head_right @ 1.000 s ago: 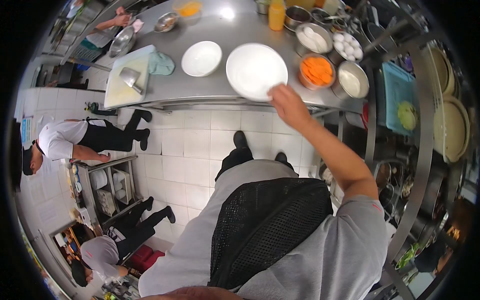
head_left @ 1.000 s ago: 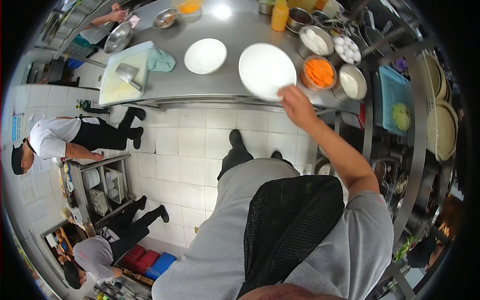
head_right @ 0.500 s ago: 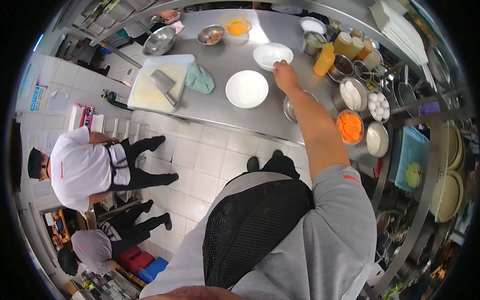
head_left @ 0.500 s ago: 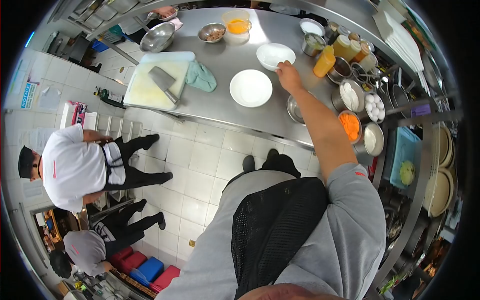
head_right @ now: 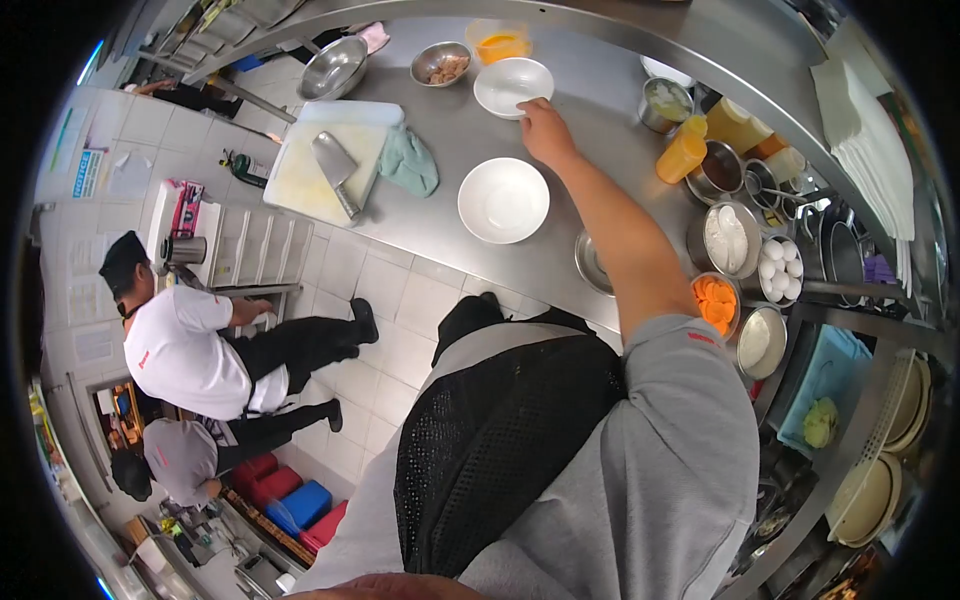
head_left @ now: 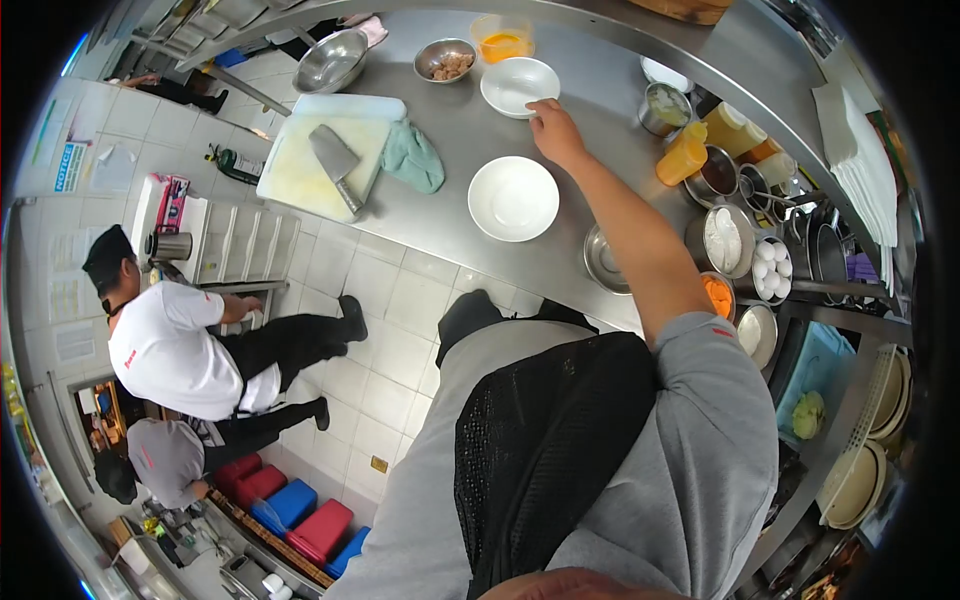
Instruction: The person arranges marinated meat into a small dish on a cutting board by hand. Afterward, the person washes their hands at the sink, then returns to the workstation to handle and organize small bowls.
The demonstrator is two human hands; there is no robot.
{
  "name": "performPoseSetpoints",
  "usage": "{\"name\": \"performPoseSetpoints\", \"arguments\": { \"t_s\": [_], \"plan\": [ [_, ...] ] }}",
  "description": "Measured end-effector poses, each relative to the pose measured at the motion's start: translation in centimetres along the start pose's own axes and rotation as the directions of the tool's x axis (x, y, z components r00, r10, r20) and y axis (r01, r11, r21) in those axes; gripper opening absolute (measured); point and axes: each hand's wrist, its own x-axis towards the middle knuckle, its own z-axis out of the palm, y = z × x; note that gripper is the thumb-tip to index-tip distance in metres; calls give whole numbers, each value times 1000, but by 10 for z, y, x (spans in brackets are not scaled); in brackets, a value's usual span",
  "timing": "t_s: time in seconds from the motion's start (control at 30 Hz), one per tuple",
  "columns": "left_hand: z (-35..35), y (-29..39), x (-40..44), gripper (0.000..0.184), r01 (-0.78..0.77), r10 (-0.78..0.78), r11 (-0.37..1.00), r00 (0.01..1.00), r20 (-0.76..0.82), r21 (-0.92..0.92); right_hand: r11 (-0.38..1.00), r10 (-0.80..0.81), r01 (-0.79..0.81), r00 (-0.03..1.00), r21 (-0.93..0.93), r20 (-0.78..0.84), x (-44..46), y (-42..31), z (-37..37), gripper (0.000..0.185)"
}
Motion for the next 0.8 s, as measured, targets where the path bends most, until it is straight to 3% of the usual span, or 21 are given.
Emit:
{"name": "performPoseSetpoints", "arguments": {
  "t_s": [0.03, 0.1, 0.23, 0.33, 0.37, 0.4, 0.43, 0.47, 0.5, 0.53, 0.57, 0.63, 0.67, 0.73, 0.8],
  "plan": [
    [-6, 6, 2, 46, -7, 6, 1000, 1000, 25, 30, 1000, 3, -3, 1000, -5, -8, 1, -13, -14, 24],
    [-18, 18, 5, 46, -34, 22, 993, 994, 103, 116, 970, 221, -172, 914, -170, 341, -15, -36, -33, 35],
    [-58, 71, 13, 46, -166, 0, 911, 915, 402, 377, 936, 247, -148, 923, -320, 294, -81, -52, -46, 34],
    [-112, 160, 34, 46, -382, 0, 716, 837, 547, 585, 895, 439, -357, 813, -268, 383, -103, -69, -59, 36],
    [-130, 194, 44, 46, -421, 77, 637, 868, 490, 645, 878, 477, -418, 808, -234, 345, -111, -73, -61, 36],
    [-148, 231, 63, 39, -480, 299, 604, 877, 377, 637, 856, 517, -478, 800, -197, 305, -122, -77, -62, 36],
    [-166, 268, 83, 33, -524, 516, 547, 825, 230, 653, 838, 546, -508, 785, -201, 292, -133, -83, -62, 36],
    [-185, 304, 102, 27, -537, 686, 489, 724, 77, 687, 823, 565, -524, 796, -219, 218, -145, -87, -63, 34],
    [-202, 340, 148, 26, -640, 907, 189, 404, 118, 745, 809, 576, -537, 805, -238, 144, -153, -91, -64, 31],
    [-196, 386, 141, 34, -663, 901, 303, 433, 20, 684, 793, 598, -560, 791, -238, 129, -158, -93, -60, 31],
    [-191, 423, 149, 35, -759, 965, 191, 262, 23, 622, 801, 568, -526, 819, -285, 84, -163, -94, -58, 27],
    [-173, 466, 168, 46, -602, 986, 89, 164, 14, 794, 797, 534, -497, 846, -344, 15, -168, -109, -62, 20],
    [-163, 476, 182, 46, -620, 986, 73, 164, 38, 781, 778, 555, -518, 832, -354, 1, -169, -119, -64, 20],
    [-149, 476, 214, 58, -451, 984, 105, 175, -28, 886, 745, 587, -565, 808, -356, -53, -177, -134, -65, 19],
    [-138, 460, 240, 67, -418, 973, 112, 231, -14, 901, 709, 646, -610, 763, -353, -20, -197, -147, -61, 20]
  ]
}}
